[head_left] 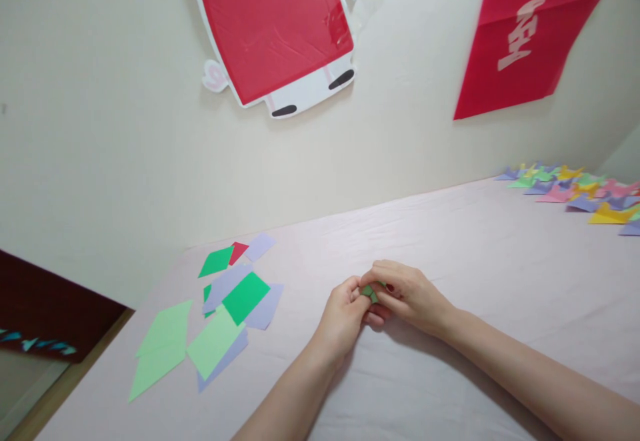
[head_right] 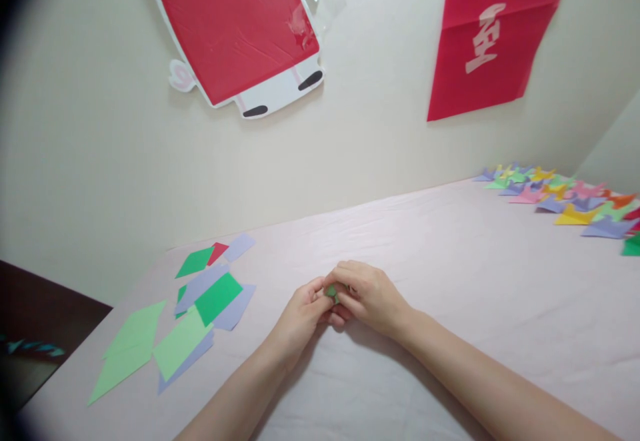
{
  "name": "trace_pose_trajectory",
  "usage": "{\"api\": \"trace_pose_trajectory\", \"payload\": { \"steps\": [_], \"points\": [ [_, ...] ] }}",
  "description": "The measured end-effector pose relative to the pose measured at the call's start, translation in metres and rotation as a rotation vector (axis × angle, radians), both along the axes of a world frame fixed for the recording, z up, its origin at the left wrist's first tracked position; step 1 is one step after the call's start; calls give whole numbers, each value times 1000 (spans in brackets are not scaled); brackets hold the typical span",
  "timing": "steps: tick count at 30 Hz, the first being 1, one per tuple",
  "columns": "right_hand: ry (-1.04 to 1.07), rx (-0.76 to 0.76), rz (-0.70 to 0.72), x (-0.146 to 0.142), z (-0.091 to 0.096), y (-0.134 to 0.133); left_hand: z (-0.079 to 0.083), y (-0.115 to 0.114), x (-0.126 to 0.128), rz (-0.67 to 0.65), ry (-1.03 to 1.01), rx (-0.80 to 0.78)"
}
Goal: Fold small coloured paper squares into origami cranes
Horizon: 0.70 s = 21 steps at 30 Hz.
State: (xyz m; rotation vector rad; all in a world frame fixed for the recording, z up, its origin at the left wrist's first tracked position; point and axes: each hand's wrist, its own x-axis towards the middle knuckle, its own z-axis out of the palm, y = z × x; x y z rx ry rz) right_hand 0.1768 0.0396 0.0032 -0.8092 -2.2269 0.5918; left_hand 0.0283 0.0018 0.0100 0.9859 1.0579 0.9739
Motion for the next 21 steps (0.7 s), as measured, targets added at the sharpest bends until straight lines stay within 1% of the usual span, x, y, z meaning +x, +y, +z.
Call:
{"api": "trace_pose_trajectory", "payload": {
  "steps": [5, 8, 11, 15, 21],
  "points": [
    [129, -207, -18, -1, 0, 2, 1, 2, -6, 3, 7, -22],
    [192, -330, -26, -2, -3, 3, -3, 3, -8, 1, 3, -27],
    [252, -452, -68, -1, -5, 3, -9, 5, -8, 23, 49, 11],
    [276, -494, -121, 1, -4, 2, -13, 5, -10, 74, 119, 86],
    [255, -505, -130, 0, -1, 1, -14, 4, -11, 110, 157, 112]
  ]
}}
